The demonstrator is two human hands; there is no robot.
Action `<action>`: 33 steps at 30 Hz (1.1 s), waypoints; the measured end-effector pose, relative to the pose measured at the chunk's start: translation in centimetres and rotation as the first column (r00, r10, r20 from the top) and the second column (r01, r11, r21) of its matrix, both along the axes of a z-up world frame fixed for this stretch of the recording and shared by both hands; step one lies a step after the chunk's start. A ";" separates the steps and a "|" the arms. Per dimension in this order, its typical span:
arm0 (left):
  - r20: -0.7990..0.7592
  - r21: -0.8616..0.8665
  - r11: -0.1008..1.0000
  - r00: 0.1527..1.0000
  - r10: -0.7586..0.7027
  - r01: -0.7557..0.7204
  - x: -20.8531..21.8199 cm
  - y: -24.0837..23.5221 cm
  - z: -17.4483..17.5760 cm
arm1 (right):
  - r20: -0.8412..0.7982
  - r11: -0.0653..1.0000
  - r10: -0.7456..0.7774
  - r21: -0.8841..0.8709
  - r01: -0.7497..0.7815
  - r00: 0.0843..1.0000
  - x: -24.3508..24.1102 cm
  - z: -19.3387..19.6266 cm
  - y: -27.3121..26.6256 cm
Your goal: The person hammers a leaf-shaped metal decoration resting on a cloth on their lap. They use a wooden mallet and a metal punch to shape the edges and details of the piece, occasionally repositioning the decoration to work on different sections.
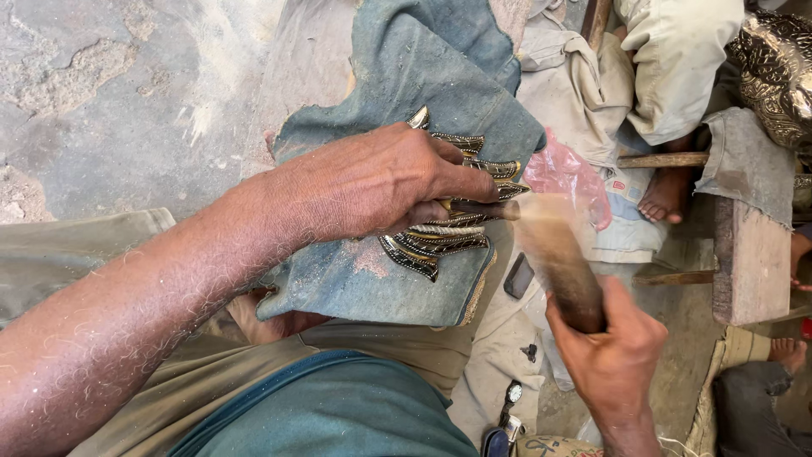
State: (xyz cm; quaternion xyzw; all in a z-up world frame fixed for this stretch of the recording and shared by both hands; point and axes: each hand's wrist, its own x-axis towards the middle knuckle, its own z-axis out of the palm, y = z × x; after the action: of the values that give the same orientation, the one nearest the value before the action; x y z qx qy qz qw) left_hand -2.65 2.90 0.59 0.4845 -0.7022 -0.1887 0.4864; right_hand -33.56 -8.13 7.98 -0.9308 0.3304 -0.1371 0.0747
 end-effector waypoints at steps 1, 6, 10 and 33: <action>0.010 0.027 1.000 1.000 0.008 -0.008 0.0 0.0 0.0 | -0.101 0.995 0.016 -0.093 -0.025 0.995 -0.1 0.0 0.0; 0.003 0.102 0.995 1.000 0.009 -0.009 0.0 0.1 0.0 | -0.013 0.998 -0.024 -0.050 0.024 1.000 -0.1 0.0 0.1; 0.004 0.061 0.998 1.000 0.013 -0.013 0.0 0.0 0.3 | 0.291 0.969 -0.068 0.248 -0.007 0.954 0.0 0.1 -0.1; 0.002 0.073 0.997 1.000 0.010 -0.010 0.1 -0.5 0.3 | 0.017 0.998 -0.049 0.032 0.048 0.999 0.5 1.7 -0.7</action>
State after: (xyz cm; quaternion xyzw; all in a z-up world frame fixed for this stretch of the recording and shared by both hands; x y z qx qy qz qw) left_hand -2.58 2.41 0.89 0.5055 -0.6928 -0.2114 0.4689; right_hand -33.10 -8.86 9.69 -0.9201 0.3543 -0.1417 0.0889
